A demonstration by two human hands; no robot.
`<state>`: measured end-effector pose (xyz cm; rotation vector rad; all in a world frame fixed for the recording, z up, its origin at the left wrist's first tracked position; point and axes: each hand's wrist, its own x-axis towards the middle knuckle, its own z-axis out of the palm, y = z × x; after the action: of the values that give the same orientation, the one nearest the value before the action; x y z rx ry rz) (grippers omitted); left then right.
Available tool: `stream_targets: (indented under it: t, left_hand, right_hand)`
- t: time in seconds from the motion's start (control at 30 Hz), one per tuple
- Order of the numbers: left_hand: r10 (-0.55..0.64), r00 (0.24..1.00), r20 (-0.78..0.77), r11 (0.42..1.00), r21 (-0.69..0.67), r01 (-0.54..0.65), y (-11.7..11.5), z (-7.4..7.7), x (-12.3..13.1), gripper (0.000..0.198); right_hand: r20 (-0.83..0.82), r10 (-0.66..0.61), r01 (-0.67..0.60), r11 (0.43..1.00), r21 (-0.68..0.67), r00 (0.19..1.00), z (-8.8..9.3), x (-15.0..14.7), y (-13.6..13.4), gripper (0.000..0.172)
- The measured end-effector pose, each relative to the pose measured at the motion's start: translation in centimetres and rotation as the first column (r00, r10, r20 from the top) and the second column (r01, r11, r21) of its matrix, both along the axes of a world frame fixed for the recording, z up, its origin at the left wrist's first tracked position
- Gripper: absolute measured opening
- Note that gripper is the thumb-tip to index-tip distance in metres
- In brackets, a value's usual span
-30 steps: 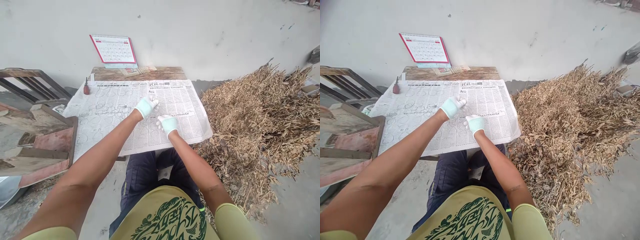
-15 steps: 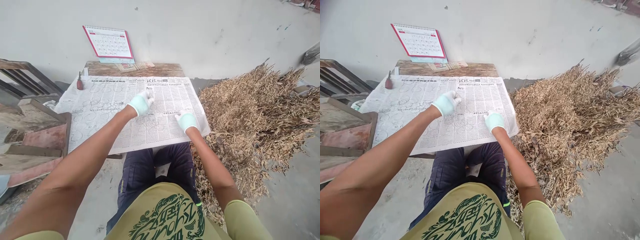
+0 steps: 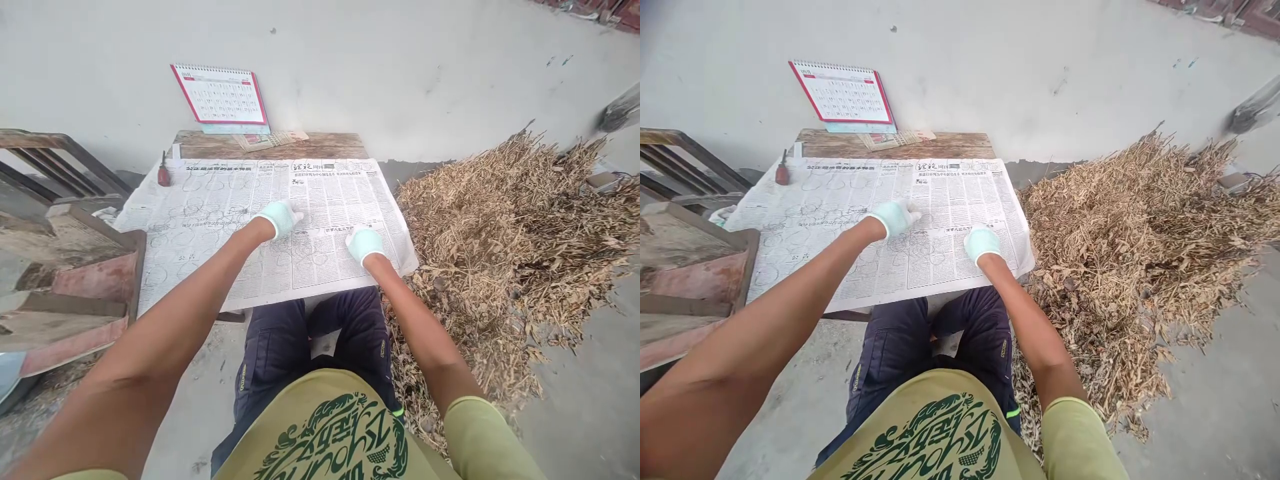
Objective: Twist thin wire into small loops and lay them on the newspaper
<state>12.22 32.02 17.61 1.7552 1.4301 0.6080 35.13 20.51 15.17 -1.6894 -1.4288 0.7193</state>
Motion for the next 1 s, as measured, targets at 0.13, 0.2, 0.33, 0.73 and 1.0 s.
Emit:
stream_targets:
  t: [0.13, 0.2, 0.33, 0.73, 1.0]
  left_hand:
    - [0.126, 0.980, -0.156, 0.987, 0.121, -0.107, -1.6, 1.3, 0.1, 0.024]
    - [0.215, 0.963, -0.163, 0.956, 0.238, -0.174, -3.2, 2.2, 0.7, 0.012]
    - [0.193, 0.978, -0.083, 0.964, 0.202, -0.173, -7.4, 3.2, 2.4, 0.016]
    - [0.144, 0.856, 0.497, 0.985, -0.153, -0.077, -13.0, 0.6, 4.3, 0.020]
    - [0.129, 0.810, 0.572, 0.988, -0.140, -0.058, -13.9, -0.3, 3.6, 0.029]
  right_hand:
    - [0.073, -0.047, 0.049, 0.998, -0.025, 0.996, 0.6, 0.5, -0.7, 0.012]
    - [0.096, -0.064, 0.066, 0.998, -0.022, 0.993, 1.2, 0.6, -1.2, 0.015]
    - [0.108, -0.103, 0.102, 0.995, 0.019, 0.989, 2.3, 0.0, -2.7, 0.020]
    - [-0.050, -0.107, 0.111, 0.990, 0.082, 0.993, 2.0, -3.1, -5.9, 0.018]
    - [-0.146, -0.005, 0.000, 1.000, -0.031, 0.989, 0.6, -3.9, -6.6, 0.017]
